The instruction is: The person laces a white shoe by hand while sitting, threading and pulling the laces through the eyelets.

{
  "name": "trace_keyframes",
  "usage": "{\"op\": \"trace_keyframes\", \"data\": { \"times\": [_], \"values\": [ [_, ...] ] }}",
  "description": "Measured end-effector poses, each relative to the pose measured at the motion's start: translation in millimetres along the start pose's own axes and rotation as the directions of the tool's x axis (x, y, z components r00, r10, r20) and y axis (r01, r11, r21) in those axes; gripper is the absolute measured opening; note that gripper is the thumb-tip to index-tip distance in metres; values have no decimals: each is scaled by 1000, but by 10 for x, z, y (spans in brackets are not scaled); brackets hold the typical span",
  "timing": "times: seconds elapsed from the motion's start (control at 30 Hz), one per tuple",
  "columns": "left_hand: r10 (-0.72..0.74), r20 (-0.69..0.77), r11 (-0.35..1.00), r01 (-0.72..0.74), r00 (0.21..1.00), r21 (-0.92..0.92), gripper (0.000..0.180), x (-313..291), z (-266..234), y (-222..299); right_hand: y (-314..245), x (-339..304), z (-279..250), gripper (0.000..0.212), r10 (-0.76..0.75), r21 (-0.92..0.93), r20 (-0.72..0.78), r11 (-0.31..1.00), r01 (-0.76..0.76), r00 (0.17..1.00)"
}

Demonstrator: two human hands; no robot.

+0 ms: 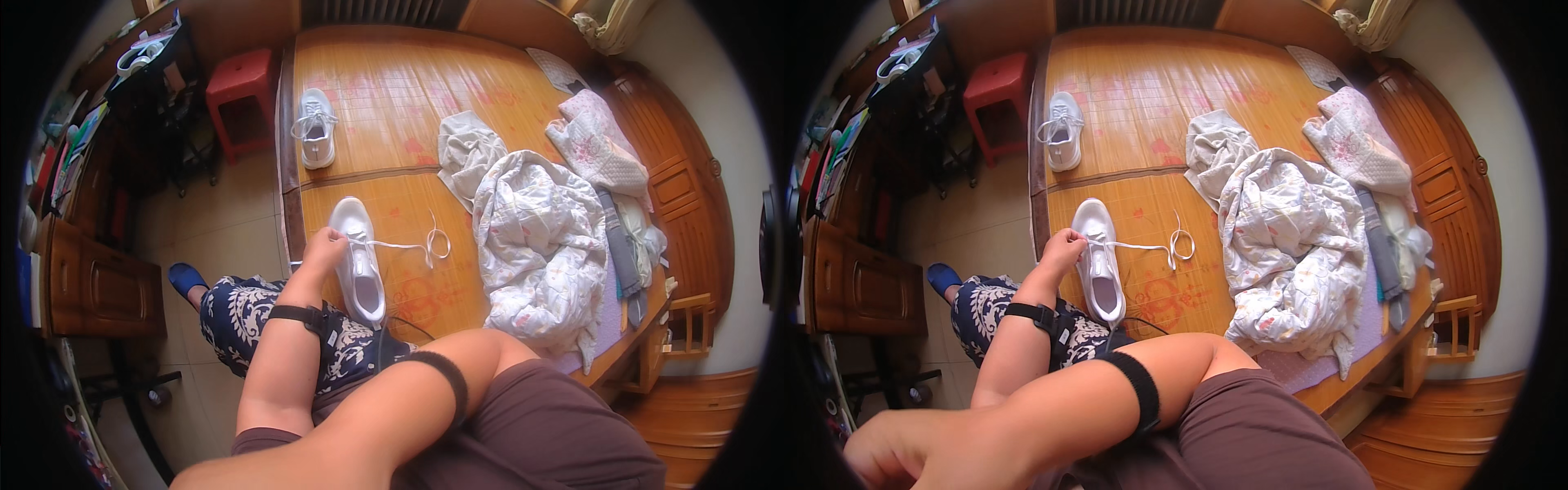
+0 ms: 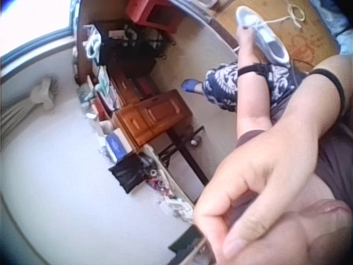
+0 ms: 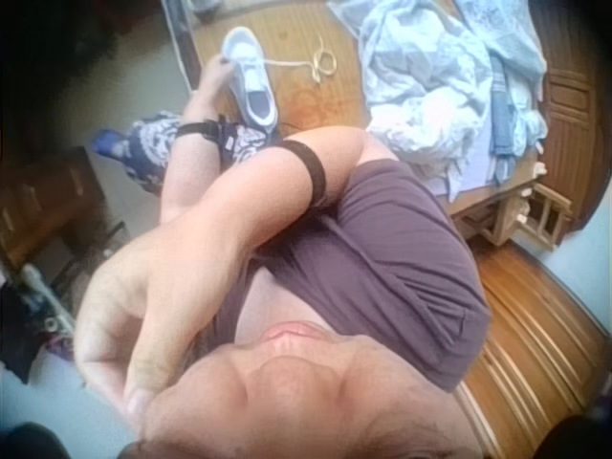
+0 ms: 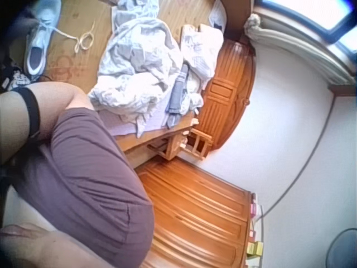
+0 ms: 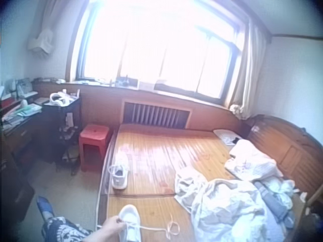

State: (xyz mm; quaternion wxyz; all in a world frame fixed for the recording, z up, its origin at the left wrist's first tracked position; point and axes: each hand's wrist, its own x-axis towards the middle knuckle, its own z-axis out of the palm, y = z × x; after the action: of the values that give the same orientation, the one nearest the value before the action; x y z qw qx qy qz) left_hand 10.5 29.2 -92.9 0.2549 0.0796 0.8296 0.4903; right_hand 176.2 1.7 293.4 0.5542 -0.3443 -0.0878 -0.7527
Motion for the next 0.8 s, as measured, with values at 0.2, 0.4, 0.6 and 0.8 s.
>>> {"op": "trace_keyframes", "data": {
  "times": [0.2, 0.4, 0.6, 0.8],
  "values": [
    [51, -88, 998, -54, 995, -29, 14, -35, -91, -55, -142, -593, -89, 12, -266, -942, -100, 336, -5, 959],
    [-89, -331, 995, 68, 940, -74, 19, -134, -156, 261, -562, -1601, -275, 9, -785, -851, -519, 435, -296, 338],
    [-154, -288, 976, 99, 945, -195, 19, -33, -157, 97, -791, -2927, -1105, 18, -899, -655, -359, 433, -619, -249],
    [-162, -211, 973, 121, 964, -196, 19, -39, -125, 61, -586, -3569, -1820, 17, -985, -141, -148, 114, -983, -93]
  ]
}}
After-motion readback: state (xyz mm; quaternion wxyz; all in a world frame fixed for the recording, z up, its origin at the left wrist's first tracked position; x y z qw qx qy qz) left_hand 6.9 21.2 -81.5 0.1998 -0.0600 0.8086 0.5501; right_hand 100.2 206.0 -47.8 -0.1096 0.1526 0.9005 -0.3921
